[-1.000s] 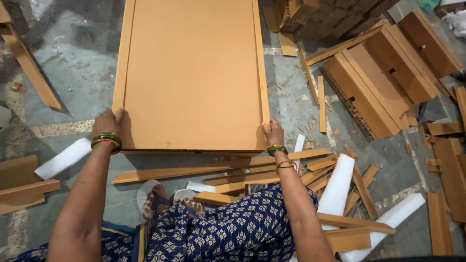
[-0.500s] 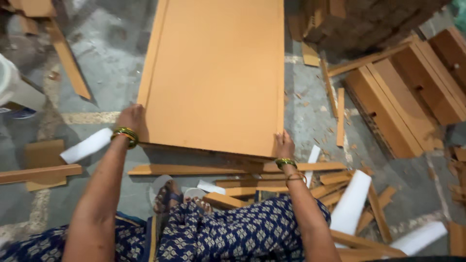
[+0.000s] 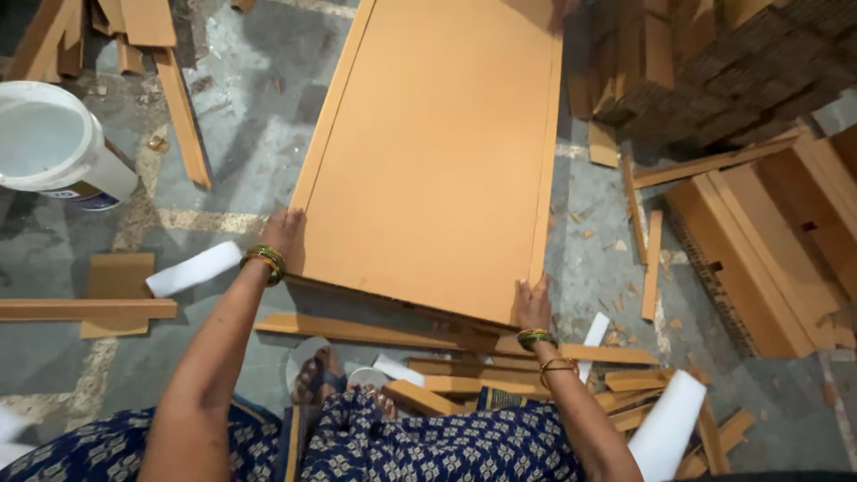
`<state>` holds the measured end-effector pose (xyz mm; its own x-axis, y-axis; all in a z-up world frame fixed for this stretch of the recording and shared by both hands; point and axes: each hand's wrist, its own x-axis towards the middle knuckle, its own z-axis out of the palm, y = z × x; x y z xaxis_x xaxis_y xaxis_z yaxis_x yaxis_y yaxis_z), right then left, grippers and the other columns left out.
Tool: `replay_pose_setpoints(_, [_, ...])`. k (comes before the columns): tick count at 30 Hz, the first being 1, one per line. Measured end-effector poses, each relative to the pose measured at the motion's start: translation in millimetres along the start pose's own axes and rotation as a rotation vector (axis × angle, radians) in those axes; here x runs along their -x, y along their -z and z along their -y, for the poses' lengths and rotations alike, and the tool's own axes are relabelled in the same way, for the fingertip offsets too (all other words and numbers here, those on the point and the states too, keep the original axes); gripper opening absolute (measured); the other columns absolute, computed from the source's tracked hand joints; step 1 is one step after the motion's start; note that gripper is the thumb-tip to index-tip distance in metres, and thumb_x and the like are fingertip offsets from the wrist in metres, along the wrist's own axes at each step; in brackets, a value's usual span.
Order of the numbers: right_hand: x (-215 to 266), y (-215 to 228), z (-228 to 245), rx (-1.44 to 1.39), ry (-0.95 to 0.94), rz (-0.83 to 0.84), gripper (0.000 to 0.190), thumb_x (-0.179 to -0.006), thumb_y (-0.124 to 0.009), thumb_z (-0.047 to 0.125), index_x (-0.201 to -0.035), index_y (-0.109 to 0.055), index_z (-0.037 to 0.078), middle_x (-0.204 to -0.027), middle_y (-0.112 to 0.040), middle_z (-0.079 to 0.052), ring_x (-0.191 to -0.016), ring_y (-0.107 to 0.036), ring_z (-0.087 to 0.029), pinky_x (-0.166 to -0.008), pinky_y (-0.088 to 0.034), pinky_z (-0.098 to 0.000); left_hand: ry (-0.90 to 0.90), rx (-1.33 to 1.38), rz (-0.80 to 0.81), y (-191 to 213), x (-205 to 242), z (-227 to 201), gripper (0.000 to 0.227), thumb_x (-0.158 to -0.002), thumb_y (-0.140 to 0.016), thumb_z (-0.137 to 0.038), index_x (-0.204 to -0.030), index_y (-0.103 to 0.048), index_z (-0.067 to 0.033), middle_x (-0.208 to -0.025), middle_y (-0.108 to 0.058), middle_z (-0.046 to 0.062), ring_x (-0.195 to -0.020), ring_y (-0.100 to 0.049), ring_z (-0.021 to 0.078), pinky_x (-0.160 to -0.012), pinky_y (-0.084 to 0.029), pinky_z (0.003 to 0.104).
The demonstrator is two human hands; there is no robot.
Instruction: The person sits on the floor in a workshop and cleans a large wooden panel by hand. They then pick up a smaller wooden frame and wipe it with a white cloth, dipping the cloth into a bucket of water to clean the surface.
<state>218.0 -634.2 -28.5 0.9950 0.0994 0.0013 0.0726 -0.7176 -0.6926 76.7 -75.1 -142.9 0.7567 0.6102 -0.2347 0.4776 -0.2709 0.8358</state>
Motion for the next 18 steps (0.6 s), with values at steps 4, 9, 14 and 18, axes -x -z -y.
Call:
replay_pose_setpoints(4, [4.1, -4.6, -8.5, 0.146, 0.168, -0.068, 0.077, -0.108, -0.046, 0.044, -0.152, -0.026, -0.016, -0.150, -0.040, -0.042, -0.140, -0.041, -0.051, -0.115, -0.035, -0.0481, -0.322, 0.037, -0.069, -2.0, 10.7, -5.0, 0.058, -0.107, -0.045, -0.050, -0.149, -0.044, -0.0101, -0.132, -0.064, 0.029, -0.120, -0.062, 0.0466, -0.098, -0.049, 0.052])
replay_pose_setpoints(9, [3.3, -4.6, -14.9, 0.224, 0.167, -0.037, 0.086, -0.104, -0.049, 0.048, -0.153, -0.021, -0.017, -0.155, -0.032, -0.042, -0.145, -0.033, -0.051, -0.118, -0.028, -0.0470, -0.122, -0.288, 0.054, 0.8, 8.8, -8.2, 0.069, -0.106, -0.039, -0.047, -0.166, -0.008, -0.0287, -0.143, -0.055, 0.025, -0.116, -0.061, 0.0506, -0.097, -0.048, 0.057])
replay_pose_setpoints(14, [14.0, 5.2, 4.4, 0.124, 0.088, 0.022, 0.087, -0.096, -0.052, 0.051, -0.152, -0.027, -0.012, -0.139, -0.051, -0.041, -0.130, -0.052, -0.052, -0.109, -0.042, -0.0486, -0.195, -0.226, 0.030, 1.3, 12.1, -7.7, 0.066, -0.105, -0.041, -0.040, -0.163, -0.012, -0.0277, -0.151, -0.050, 0.023, -0.115, -0.061, 0.0512, -0.095, -0.049, 0.058])
replay_pose_setpoints(18, [11.8, 11.5, 19.7, 0.183, -0.046, 0.073, 0.089, -0.093, -0.054, 0.054, -0.152, -0.029, -0.008, -0.128, -0.058, -0.041, -0.121, -0.057, -0.054, -0.103, -0.046, -0.0523, -0.172, -0.147, 0.051, 0.8, 7.4, -10.5, 0.066, -0.106, -0.044, -0.036, -0.165, -0.015, -0.0270, -0.146, -0.054, 0.026, -0.121, -0.060, 0.0498, -0.101, -0.048, 0.055])
